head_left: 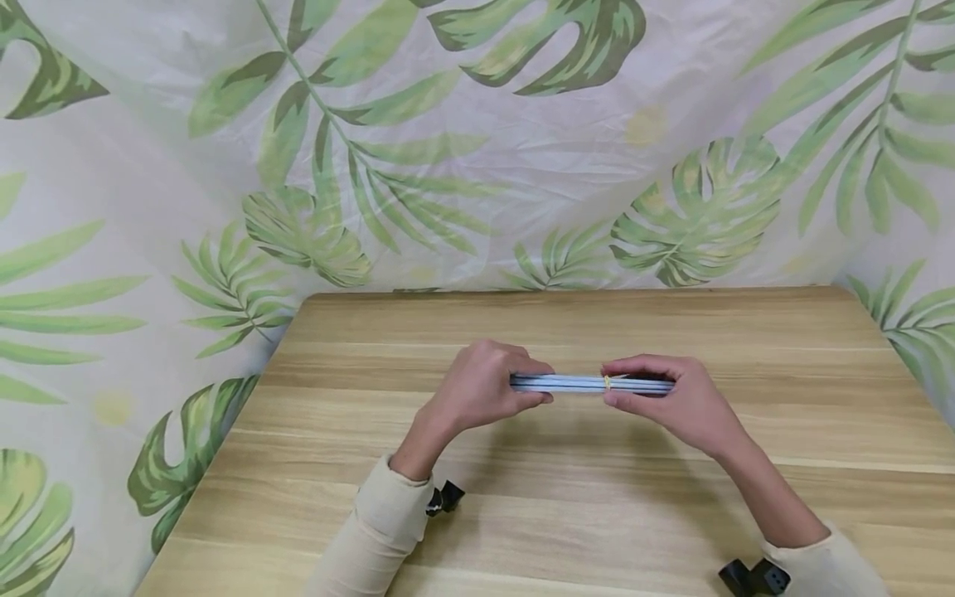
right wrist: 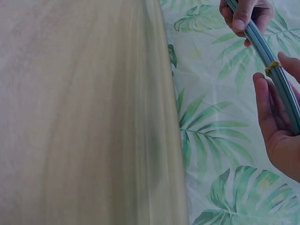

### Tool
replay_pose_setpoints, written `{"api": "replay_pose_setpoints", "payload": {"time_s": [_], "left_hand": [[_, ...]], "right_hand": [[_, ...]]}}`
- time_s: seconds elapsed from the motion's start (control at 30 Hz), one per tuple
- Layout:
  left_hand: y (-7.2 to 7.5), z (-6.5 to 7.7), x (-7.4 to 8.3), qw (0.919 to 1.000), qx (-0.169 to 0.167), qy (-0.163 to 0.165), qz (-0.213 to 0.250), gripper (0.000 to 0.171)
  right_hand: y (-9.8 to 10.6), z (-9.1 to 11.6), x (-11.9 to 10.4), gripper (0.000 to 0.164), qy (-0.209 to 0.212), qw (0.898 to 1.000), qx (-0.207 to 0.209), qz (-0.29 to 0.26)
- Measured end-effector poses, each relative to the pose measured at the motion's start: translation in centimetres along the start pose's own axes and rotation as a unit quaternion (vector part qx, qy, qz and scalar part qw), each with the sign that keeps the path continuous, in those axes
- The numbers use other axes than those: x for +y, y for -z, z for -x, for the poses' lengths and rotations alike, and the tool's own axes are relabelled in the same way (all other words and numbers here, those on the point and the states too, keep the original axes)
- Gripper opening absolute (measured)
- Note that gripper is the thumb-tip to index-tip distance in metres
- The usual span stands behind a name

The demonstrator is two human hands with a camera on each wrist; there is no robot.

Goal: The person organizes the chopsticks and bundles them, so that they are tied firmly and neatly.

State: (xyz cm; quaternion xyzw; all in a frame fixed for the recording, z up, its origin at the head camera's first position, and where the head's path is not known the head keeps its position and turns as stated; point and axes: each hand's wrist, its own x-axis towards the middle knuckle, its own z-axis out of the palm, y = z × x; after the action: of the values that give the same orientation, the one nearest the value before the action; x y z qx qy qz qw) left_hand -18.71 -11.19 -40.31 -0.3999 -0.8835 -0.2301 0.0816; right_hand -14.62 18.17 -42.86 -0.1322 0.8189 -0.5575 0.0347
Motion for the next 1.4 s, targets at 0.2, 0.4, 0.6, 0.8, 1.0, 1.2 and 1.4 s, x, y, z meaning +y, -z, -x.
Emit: {"api": "replay_pose_setpoints", "payload": {"time_s": [0.2,0.4,0.6,0.8,1.0,1.2,1.4], "left_hand": [[0.2,0.0,0.1,0.9998,-0.001,0.018,-0.007,0.018],[0.1,0.1,0.3,0.9997,-0.002,0.022,-0.003,0.019],[-0.3,0.1,0.6,0.9997,0.0,0.022,-0.014,0.019],[-0.6,0.0,0.9,0.9996,-0.007,0.015,-0.021,0.02],[-0.6,-0.1,1.0,0.9996,-0.005,0.019,-0.021,0.021],[-0.5,-0.2,1.1,0.9992,0.002,0.029,-0.028,0.021],[-0.5,-0.2,1.1,0.9991,-0.002,0.023,-0.036,0.021]], "right_hand": [[0.6,0.3,0.0,0.015,0.051,0.998,0.021,0.04],[0.0,0.2,0.3,0.016,0.1,0.992,0.036,0.073],[-0.9,0.2,0.3,0.018,0.107,0.992,0.046,0.056],[-1.6,0.1,0.3,0.021,0.116,0.991,0.041,0.054],[-1.4,0.2,-0.2,0.027,0.149,0.978,0.057,0.137],[-0.5,0.3,-0.5,0.034,0.251,0.925,0.103,0.267],[-0.8,0.3,-0.2,0.031,0.28,0.923,0.069,0.256]]}}
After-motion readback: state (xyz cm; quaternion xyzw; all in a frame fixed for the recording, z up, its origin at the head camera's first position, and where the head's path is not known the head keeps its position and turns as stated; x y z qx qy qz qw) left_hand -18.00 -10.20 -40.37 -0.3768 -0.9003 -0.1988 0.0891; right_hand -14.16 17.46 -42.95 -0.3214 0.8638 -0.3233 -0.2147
